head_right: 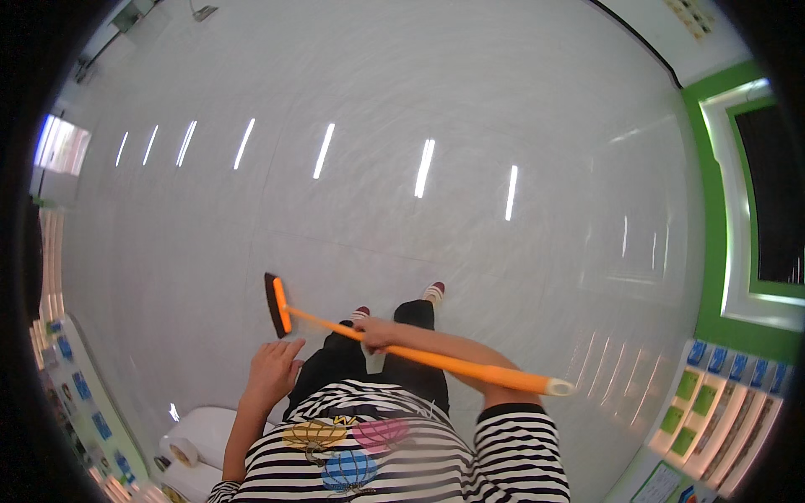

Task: The person wipes the top of a table with a cloth and then sweeps the floor using a broom and a dustpan.

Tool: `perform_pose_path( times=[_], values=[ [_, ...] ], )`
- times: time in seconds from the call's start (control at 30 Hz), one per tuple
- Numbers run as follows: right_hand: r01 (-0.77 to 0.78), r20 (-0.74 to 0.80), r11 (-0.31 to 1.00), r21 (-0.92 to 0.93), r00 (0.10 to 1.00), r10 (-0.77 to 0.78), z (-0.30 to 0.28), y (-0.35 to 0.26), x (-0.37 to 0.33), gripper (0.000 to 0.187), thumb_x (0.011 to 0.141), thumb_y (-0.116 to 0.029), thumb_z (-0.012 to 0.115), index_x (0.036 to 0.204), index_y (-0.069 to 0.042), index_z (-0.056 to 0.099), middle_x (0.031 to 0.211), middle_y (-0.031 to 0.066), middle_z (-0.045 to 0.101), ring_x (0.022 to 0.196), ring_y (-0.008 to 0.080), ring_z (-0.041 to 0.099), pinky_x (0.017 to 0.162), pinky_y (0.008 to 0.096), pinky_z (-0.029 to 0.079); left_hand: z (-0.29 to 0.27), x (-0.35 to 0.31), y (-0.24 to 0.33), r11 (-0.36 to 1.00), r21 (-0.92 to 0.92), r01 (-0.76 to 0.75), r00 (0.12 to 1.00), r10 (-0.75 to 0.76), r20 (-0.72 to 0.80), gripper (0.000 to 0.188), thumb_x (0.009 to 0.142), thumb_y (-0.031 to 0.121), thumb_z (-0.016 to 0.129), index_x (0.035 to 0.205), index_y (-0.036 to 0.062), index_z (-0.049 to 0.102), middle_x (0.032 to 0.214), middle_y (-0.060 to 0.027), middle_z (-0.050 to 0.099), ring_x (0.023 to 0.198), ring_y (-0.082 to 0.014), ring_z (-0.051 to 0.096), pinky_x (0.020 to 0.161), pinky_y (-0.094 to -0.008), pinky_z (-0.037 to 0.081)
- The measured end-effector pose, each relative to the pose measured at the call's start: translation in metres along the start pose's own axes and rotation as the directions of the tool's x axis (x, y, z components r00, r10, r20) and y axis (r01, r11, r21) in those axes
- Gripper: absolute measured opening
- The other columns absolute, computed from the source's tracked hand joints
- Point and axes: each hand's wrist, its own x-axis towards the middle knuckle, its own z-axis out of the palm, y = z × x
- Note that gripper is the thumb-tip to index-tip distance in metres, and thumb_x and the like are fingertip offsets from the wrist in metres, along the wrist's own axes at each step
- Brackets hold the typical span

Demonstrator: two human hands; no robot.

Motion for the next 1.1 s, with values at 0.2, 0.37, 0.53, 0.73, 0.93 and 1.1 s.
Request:
perform_pose_path(
  times=[0.2, 0.37, 0.53, 0.73, 0.93, 1.1],
  values=[
    [-0.207, -0.179, 0.977, 0.053, 0.961, 0.213, -0.113, 0.078, -0.198, 0.063, 0.062, 0.001, 0.057, 0.121, -0.011, 0.041, 0.06, 0.0078, 0.05, 0.043, 0.0138, 0.047, 0.041, 0.0283, 0.039, 0.028, 0.059, 0.074, 0.994, -0.106, -0.025, 1.0, 0.024, -0.013, 0.029, 0.073, 0.011, 0.059, 0.1, 0.007, 0.052, 0.083, -0.0084, 0.057, 0.083, -0.0242, 0.054, 0.073, -0.0355, 0.04],
    [-0.343, -0.508, 0.901, 0.265, 0.745, 0.433, -0.183, 0.144, -0.347, 0.06, 0.063, 0.004, 0.056, 0.119, -0.008, 0.041, 0.061, 0.0081, 0.047, 0.042, 0.0154, 0.044, 0.039, 0.028, 0.039, 0.029, 0.137, 0.119, 0.967, -0.106, -0.23, 0.973, 0.228, -0.03, 0.03, 0.072, 0.008, 0.054, 0.101, 0.0053, 0.052, 0.082, -0.0081, 0.057, 0.083, -0.0232, 0.054, 0.073, -0.0342, 0.039],
    [-0.416, -0.741, 0.884, 0.213, 0.521, 0.424, -0.23, 0.2, -0.41, 0.058, 0.063, 0.007, 0.053, 0.118, -0.005, 0.042, 0.067, 0.0128, 0.053, 0.043, 0.0173, 0.048, 0.037, 0.0295, 0.042, 0.031, 0.17, 0.147, 0.965, -0.084, -0.249, 0.969, 0.247, -0.029, 0.03, 0.072, 0.009, 0.051, 0.102, 0.0052, 0.052, 0.081, -0.0083, 0.057, 0.082, -0.0227, 0.054, 0.072, -0.0341, 0.038],
    [-0.221, -0.689, 0.939, 0.262, 0.639, 0.342, -0.229, 0.137, -0.404, 0.059, 0.065, 0.005, 0.056, 0.12, -0.011, 0.042, 0.076, 0.0085, 0.049, 0.048, 0.013, 0.048, 0.04, 0.0257, 0.041, 0.031, 0.174, 0.148, 0.986, -0.064, -0.152, 0.982, 0.158, 0.102, 0.03, 0.074, 0.012, 0.058, 0.103, 0.008, 0.052, 0.082, -0.0095, 0.059, 0.082, -0.0248, 0.056, 0.07, -0.0362, 0.041],
    [0.131, -0.413, 0.961, 0.245, 0.911, -0.018, -0.27, 0.086, -0.235, 0.059, 0.063, -0.001, 0.06, 0.12, -0.008, 0.043, 0.061, 0.005, 0.048, 0.043, 0.0121, 0.044, 0.039, 0.0256, 0.036, 0.006, 0.216, 0.145, 0.987, -0.076, -0.14, 0.987, 0.145, 0.067, 0.031, 0.073, 0.013, 0.06, 0.103, 0.0072, 0.053, 0.081, -0.0096, 0.059, 0.081, -0.025, 0.056, 0.072, -0.0353, 0.041],
    [0.247, -0.245, 0.961, 0.121, 0.946, -0.212, -0.296, 0.003, -0.063, 0.058, 0.061, -0.002, 0.062, 0.117, -0.007, 0.045, 0.053, 0.0049, 0.048, 0.04, 0.0124, 0.044, 0.039, 0.0271, 0.037, -0.007, 0.255, 0.103, 0.994, -0.065, -0.087, 0.991, 0.093, 0.094, 0.032, 0.072, 0.014, 0.061, 0.103, 0.0073, 0.053, 0.082, -0.0101, 0.059, 0.082, -0.0256, 0.056, 0.073, -0.0365, 0.041]
  ],
)
